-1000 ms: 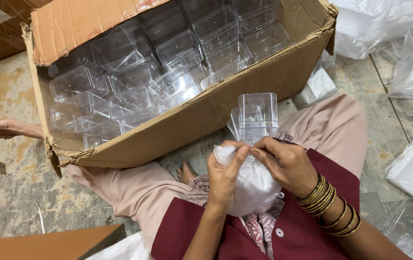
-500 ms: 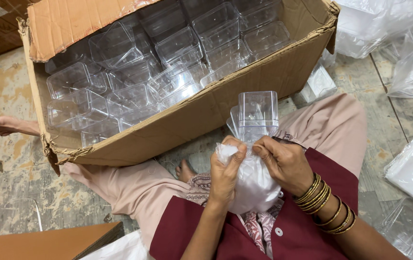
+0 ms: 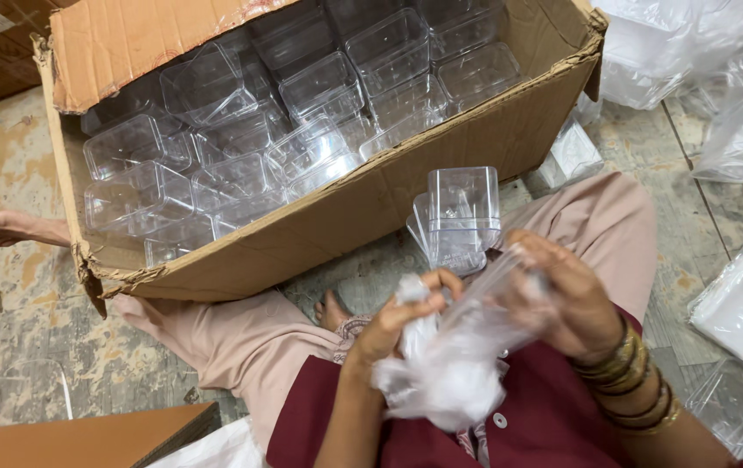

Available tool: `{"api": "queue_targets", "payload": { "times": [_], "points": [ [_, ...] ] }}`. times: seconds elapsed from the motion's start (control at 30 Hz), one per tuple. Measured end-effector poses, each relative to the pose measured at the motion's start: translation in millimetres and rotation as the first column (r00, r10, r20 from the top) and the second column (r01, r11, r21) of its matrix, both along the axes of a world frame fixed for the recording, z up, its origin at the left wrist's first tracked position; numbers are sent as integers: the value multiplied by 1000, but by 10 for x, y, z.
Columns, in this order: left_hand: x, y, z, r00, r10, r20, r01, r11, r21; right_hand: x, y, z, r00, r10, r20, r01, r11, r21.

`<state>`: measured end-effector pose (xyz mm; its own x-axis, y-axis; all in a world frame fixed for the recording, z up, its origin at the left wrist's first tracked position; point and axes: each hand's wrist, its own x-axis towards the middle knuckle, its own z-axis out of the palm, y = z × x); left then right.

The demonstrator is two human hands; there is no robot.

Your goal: The person sits on the floor and places clear plastic containers one at a time into a plastic bag, then ties the bag closed. The person places the bagged containers into a large cardboard box alongside other bagged containers.

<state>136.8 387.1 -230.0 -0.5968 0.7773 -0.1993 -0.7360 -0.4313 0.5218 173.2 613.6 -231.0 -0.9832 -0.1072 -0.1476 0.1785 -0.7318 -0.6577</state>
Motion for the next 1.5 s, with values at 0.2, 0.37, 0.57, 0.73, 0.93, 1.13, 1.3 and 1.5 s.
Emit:
{"api": "queue_targets", "payload": {
  "times": [0.2,0.37,0.57,0.73,0.93,1.13,1.3,1.5],
  "points": [
    [-18,60,11,780,119,-614,-340,905,-257,-40,299,383,935,112,-336,9,941,339],
    [-33,355,132,528,336,-780,-792,526,-310,-362,44,624,813,122,-569,579,-70,812],
    [-112,429,246,468,473,-747,-843,494,-215,-397,-37,756,882,105,-458,452,78,888],
    [-261,333,312,629,343,-698,-735,554,-390,-445,-75,739,797,193,-573,569,79,818],
    [-504,229,163,589,370,-718,-716,651,-253,-539,-36,620,892,129,-433,415,145,898],
    [-817,235,-245,650,503,-569,-671,731,-120,-753,45,298,925,70,-373,310,426,850],
    [-958,290,-343,746,408,-526,-618,718,-321,-854,64,100,881,246,-404,300,369,879],
    [-440,246,-161,432,271,-860,-778,595,-203,-530,86,68,970,198,-141,-30,673,739]
  ]
}}
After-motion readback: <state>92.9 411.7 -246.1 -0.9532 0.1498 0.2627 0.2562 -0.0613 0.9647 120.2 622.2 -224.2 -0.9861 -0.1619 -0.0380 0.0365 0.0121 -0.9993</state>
